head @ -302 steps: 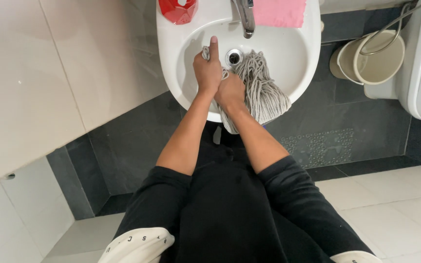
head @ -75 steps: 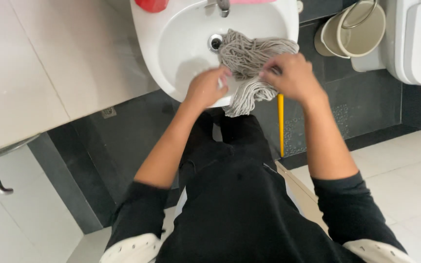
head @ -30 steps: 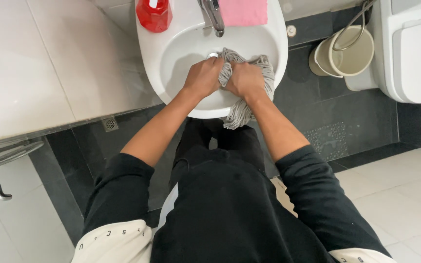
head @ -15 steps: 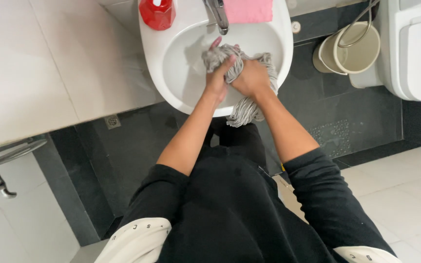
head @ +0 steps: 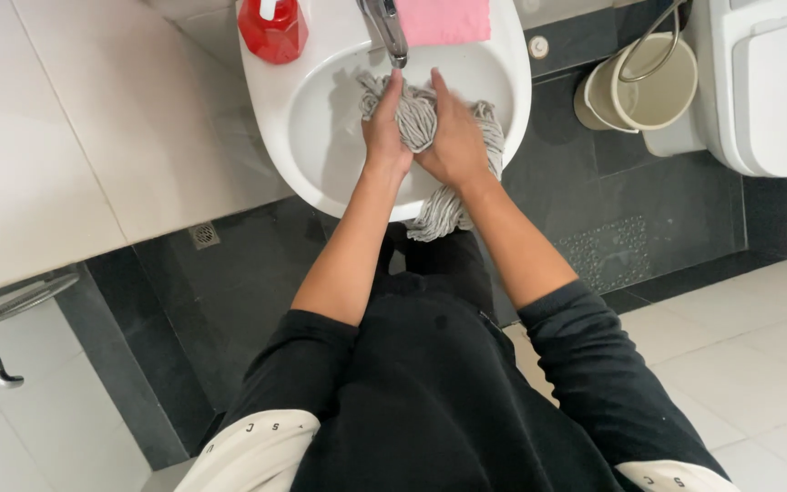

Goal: The person wrings out a grey mop head in a white sink, then uses the mop to clean the dark tiled floor of a bathroom. The person moves the mop back and forth across the floor area near the sink and toilet.

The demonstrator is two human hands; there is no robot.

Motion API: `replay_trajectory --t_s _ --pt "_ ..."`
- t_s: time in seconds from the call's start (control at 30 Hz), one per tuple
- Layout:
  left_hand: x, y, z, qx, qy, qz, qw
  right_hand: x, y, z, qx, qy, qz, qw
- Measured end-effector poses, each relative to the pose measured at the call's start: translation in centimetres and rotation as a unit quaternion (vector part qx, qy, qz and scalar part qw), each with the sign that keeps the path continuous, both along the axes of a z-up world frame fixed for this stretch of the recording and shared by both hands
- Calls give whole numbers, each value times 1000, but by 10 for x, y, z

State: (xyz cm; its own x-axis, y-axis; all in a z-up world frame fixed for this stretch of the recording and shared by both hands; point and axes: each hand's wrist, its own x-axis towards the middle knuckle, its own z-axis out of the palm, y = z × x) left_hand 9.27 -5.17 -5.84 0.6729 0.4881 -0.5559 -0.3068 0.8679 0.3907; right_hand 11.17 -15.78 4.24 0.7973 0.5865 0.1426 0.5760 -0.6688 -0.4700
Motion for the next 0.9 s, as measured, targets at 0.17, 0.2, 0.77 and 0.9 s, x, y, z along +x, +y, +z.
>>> replay_trajectory --t_s 0.17,0.2,0.77,0.9 --pt "7 -1 24 -3 -1 4 1000 12 -1 -30 -141 179 -11 974" --pt "7 -1 33 -10 42 15 999 12 0 -34 -167 175 -11 970" --pt "-17 20 27 101 -58 -56 992 -14 9 -8 12 -103 53 993" --pt "-23 6 25 155 -43 -50 986 -26 17 -14 61 -14 6 998"
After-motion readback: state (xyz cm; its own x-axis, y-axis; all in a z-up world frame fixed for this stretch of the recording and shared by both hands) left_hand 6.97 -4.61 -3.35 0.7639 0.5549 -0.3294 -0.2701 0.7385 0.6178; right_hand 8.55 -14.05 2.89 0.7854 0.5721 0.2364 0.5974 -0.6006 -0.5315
